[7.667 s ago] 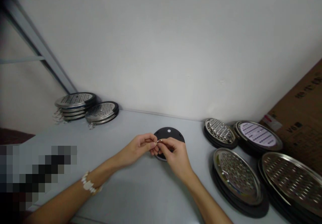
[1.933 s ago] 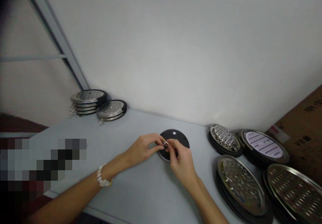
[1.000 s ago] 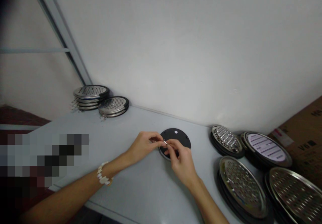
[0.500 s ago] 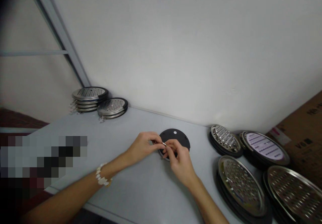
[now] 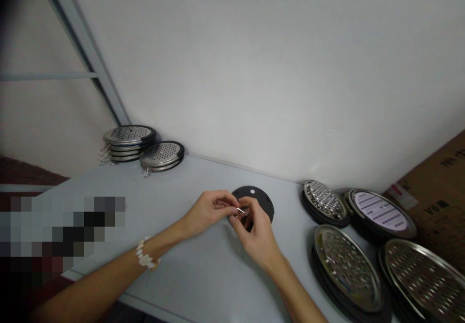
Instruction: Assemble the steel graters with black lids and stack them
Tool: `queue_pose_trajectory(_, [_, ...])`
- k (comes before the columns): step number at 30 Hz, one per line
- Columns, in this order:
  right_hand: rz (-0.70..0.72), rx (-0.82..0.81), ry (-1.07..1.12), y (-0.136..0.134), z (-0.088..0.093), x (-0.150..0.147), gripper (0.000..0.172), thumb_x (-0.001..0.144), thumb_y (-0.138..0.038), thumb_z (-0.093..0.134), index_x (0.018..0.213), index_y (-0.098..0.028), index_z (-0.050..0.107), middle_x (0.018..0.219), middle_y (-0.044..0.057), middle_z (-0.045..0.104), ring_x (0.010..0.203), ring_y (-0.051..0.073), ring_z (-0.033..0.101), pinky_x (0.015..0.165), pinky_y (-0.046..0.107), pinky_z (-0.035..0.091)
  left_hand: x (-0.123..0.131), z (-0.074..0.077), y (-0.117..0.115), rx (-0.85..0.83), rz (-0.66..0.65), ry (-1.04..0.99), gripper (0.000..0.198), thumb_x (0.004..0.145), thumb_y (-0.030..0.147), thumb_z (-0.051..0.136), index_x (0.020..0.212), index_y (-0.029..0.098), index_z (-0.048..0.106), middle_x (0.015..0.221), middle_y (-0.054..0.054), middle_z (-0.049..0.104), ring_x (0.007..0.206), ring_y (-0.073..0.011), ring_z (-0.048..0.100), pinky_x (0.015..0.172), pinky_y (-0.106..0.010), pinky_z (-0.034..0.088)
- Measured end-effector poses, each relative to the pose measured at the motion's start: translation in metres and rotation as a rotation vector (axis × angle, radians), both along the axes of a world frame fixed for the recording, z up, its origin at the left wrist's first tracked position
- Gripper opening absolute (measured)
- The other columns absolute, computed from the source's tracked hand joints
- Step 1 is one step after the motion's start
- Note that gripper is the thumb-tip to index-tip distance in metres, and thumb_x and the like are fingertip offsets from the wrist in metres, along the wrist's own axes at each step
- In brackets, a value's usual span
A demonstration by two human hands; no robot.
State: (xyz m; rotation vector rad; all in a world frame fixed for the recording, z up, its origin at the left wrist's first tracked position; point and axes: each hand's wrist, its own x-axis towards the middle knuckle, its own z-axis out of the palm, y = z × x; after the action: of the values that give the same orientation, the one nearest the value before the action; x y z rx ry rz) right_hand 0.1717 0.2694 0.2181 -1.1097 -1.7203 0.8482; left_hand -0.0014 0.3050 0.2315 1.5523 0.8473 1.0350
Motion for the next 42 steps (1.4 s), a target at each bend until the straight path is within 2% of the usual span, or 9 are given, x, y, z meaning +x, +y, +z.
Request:
queue_pose_trajectory(2, [0.01,0.032,-0.032,-0.001,0.0,-0.002,0.033,0.089,-0.033,0.067,0.117,-0.021,0.056,0.103,0.006,0.07,0.081,0.018,0.067,0.07,0.028,0.053,0.002,-0.003,-0.001,-0.012,-0.014,-0.022,0.016,0.076,0.025,0.077,0.084,0.013,0.071,0.082,-0.005,0.075,0.079,-0.0181,0.071,0.078,-0.029,0.056])
queue_pose_trajectory(5, [0.026,0.054,-0.068,-0.002,0.002,-0.002,0.025,0.091,-0.029,0.062,0.114,-0.021,0.059,0.103,0.006,0.072,0.085,0.019,0.068,0.073,0.028,0.053,0.002,-0.004,-0.002,0.024,-0.016,0.002,0.012,0.077,0.022,0.075,0.083,0.013,0.072,0.081,-0.005,0.074,0.078,-0.0173,0.071,0.077,-0.029,0.056])
queue_pose_trajectory(10, [0.014,0.043,-0.169,0.001,0.008,0.012,0.015,0.091,-0.032,0.063,0.099,-0.021,0.067,0.086,0.002,0.072,0.071,0.016,0.063,0.063,0.025,0.047,0.001,0.0,-0.001,0.23,0.03,0.199,0.006,0.082,0.019,0.07,0.084,0.017,0.076,0.087,-0.004,0.076,0.085,-0.0172,0.069,0.082,-0.027,0.052])
queue_pose_trajectory(15, [0.03,-0.072,-0.141,-0.001,0.011,0.027,0.024,0.089,-0.041,0.065,0.079,-0.019,0.065,0.073,0.001,0.067,0.067,0.015,0.059,0.061,0.025,0.046,0.006,0.0,-0.007,0.258,-0.071,0.23,0.011,0.084,0.016,0.066,0.084,0.017,0.076,0.088,-0.004,0.075,0.082,-0.0158,0.068,0.078,-0.025,0.052])
queue_pose_trajectory(21, [0.063,-0.082,0.034,-0.003,0.006,0.033,0.029,0.086,-0.044,0.069,0.073,-0.021,0.056,0.076,0.001,0.065,0.07,0.016,0.061,0.065,0.027,0.05,0.013,-0.005,-0.011,0.282,-0.073,0.209,0.015,0.083,0.01,0.062,0.083,0.017,0.075,0.086,-0.003,0.073,0.079,-0.0146,0.067,0.075,-0.023,0.052])
queue_pose_trajectory(24, [0.016,-0.066,-0.026,-0.002,0.002,0.04,0.025,0.087,-0.04,0.068,0.076,-0.021,0.057,0.07,-0.001,0.061,0.063,0.014,0.056,0.061,0.026,0.047,0.013,-0.009,-0.01,0.326,-0.023,0.283,0.014,0.085,0.012,0.063,0.085,0.018,0.075,0.087,-0.003,0.075,0.082,-0.0153,0.067,0.078,-0.024,0.051])
queue_pose_trajectory(32, [-0.014,-0.048,-0.205,-0.002,0.0,0.051,0.013,0.089,-0.027,0.061,0.077,-0.021,0.063,0.068,-0.001,0.063,0.065,0.016,0.057,0.063,0.026,0.045,0.015,-0.023,-0.006,0.417,-0.078,0.472,0.016,0.091,0.016,0.061,0.094,0.021,0.076,0.094,-0.002,0.078,0.088,-0.0168,0.07,0.088,-0.027,0.051])
queue_pose_trajectory(36, [0.044,-0.008,-0.232,-0.001,-0.001,0.053,0.011,0.091,-0.024,0.059,0.091,-0.021,0.069,0.075,0.001,0.067,0.07,0.017,0.061,0.066,0.027,0.048,0.014,-0.029,-0.004,0.511,-0.094,0.512,0.019,0.094,0.017,0.057,0.098,0.021,0.075,0.098,-0.003,0.077,0.092,-0.0171,0.069,0.091,-0.028,0.05])
queue_pose_trajectory(42, [0.058,0.127,-0.323,-0.003,-0.002,0.054,0.015,0.092,-0.019,0.059,0.081,-0.022,0.069,0.094,0.006,0.066,0.09,0.02,0.063,0.08,0.032,0.05,0.011,-0.027,-0.003,0.645,-0.157,0.575,0.021,0.097,0.015,0.053,0.1,0.02,0.074,0.1,-0.004,0.075,0.092,-0.0167,0.067,0.089,-0.028,0.05])
